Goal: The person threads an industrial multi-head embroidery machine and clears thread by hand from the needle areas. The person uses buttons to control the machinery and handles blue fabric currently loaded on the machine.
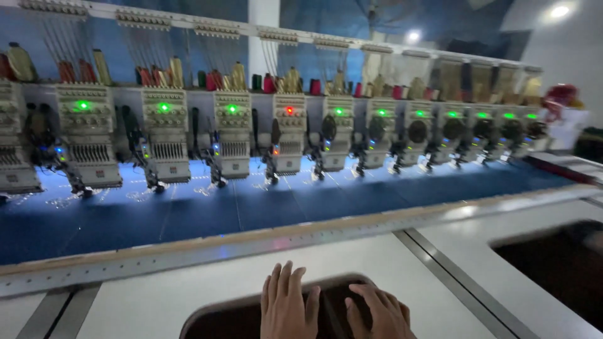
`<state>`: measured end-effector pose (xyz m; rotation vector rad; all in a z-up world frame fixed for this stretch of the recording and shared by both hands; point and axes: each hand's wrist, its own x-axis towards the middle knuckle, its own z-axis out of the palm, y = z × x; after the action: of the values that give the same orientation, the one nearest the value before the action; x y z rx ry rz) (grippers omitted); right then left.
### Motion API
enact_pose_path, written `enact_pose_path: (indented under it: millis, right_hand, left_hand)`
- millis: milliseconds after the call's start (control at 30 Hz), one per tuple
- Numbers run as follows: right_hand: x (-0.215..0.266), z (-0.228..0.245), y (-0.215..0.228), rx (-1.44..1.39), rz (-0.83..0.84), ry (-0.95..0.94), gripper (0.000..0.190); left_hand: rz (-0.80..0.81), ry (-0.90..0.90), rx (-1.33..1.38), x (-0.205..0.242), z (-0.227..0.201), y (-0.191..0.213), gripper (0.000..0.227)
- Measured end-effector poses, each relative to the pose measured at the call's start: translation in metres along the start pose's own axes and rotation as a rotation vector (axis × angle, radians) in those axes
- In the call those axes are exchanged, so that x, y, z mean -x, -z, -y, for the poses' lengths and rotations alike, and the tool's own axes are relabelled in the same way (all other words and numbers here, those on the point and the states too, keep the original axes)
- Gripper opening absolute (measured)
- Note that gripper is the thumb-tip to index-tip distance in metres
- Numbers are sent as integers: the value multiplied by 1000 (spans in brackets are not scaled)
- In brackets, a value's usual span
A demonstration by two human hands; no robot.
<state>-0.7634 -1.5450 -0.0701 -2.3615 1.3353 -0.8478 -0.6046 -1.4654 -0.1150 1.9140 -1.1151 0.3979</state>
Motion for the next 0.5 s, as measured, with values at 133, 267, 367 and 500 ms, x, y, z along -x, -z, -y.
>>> enact_pose_path:
  millis: [133, 267, 367, 500]
  right_hand:
    - [-88, -2, -47, -1, 145, 33, 36]
    - [-177, -11, -119, 22, 117, -4, 39]
    - [-232, -6, -149, 39, 198, -31, 30]
    - [-310, -1, -193, 7, 183, 49, 30]
  left_hand:
    - [18, -4, -60, -64, 35, -49, 51]
    - [92, 170, -131, -135, 78, -124, 51]
    - [130, 218, -170, -181, 104, -157, 59]
    - [202, 334, -117, -240, 124, -189, 47]
